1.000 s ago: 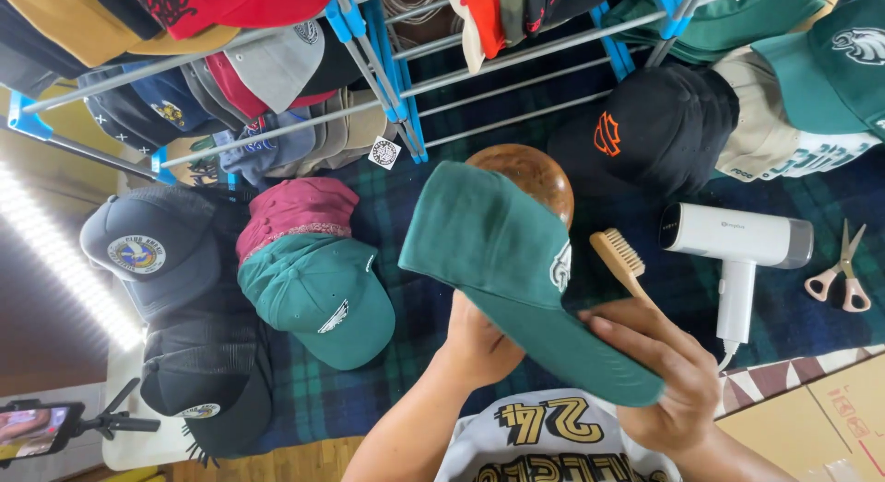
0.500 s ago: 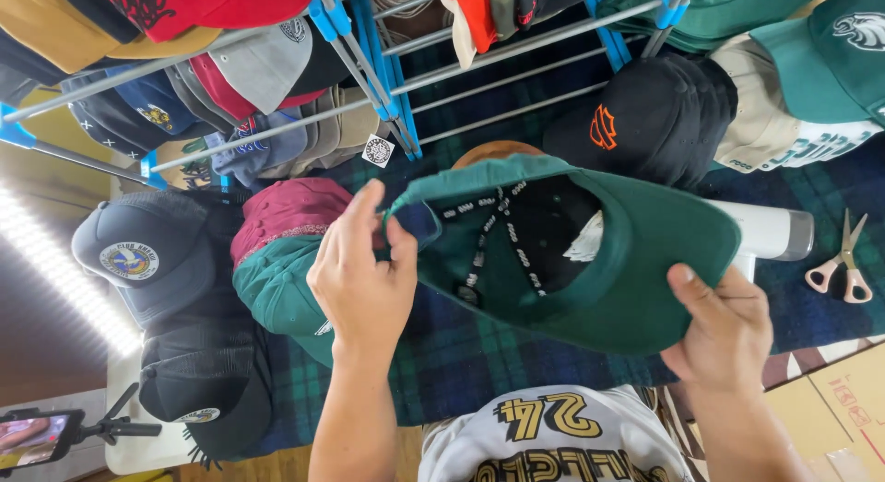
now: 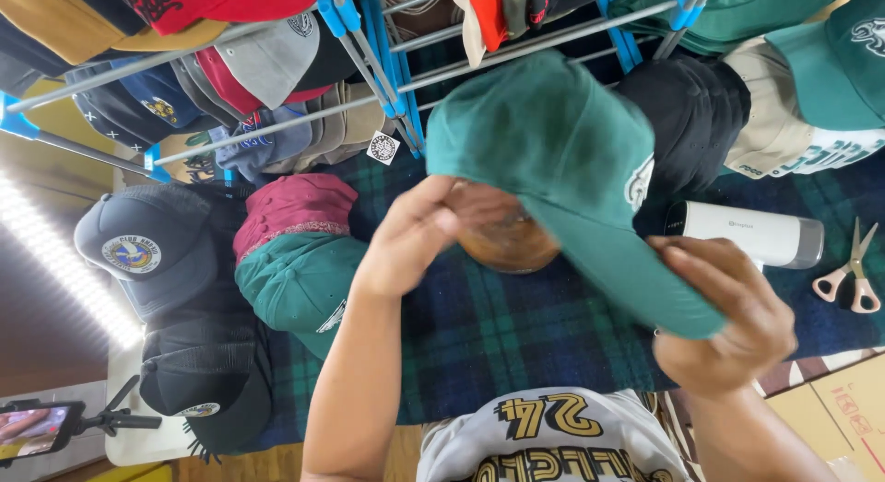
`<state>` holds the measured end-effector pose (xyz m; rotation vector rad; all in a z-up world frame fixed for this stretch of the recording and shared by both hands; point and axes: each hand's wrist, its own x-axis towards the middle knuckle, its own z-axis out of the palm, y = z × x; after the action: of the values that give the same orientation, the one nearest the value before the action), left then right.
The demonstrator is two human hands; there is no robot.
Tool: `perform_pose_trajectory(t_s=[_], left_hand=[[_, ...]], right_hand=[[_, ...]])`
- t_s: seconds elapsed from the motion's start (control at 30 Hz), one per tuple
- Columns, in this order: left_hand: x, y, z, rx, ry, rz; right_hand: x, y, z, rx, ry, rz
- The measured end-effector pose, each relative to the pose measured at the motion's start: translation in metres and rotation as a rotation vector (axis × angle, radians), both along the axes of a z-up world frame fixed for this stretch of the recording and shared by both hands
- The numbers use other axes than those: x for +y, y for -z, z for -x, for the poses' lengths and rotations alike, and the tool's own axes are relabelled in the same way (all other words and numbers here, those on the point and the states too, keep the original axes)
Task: Steaming and brushing a baseball cap to clean and reshape it.
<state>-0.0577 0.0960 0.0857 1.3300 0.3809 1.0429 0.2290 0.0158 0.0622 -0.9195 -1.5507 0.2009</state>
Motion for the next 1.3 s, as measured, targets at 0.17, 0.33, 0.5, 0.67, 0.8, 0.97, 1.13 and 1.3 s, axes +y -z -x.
perform_pose_trajectory(t_s=[0.17, 0.33, 0.5, 0.67, 0.8, 0.97, 1.13, 1.3], left_hand=[[0.042, 0.060, 0.018, -0.196, -0.371, 0.313], [0.037, 0.112, 0.021, 0.056, -0.809, 0.419], [0.006, 0.164, 0.004, 0.096, -0.684, -0.029], [-0.017, 0.188, -0.020, 0.214, -0.804, -0.193], [-0.018, 0.181, -0.024, 0.010, -0.931, -0.041], [-0.008, 0.150, -0.022, 0.189, -1.067, -0.082], [0.022, 0.148, 0.004, 0.330, -1.280, -0.101], [0.060, 0.168, 0.064, 0.468, -1.394, 0.191]], right_hand=[[0.052, 0.019, 0.026, -0.359, 0.054, -0.328], [0.046, 0.070, 0.036, -0.605, -0.018, -0.290], [0.021, 0.090, 0.042, -0.497, 0.097, -0.171], [0.033, 0.070, 0.036, -0.391, 0.050, -0.059], [0.044, 0.056, 0.030, -0.346, -0.011, -0.016], [0.044, 0.050, 0.032, -0.489, -0.007, -0.034], [0.045, 0.050, 0.035, -0.423, 0.007, -0.041], [0.044, 0.055, 0.032, -0.398, 0.007, -0.055]])
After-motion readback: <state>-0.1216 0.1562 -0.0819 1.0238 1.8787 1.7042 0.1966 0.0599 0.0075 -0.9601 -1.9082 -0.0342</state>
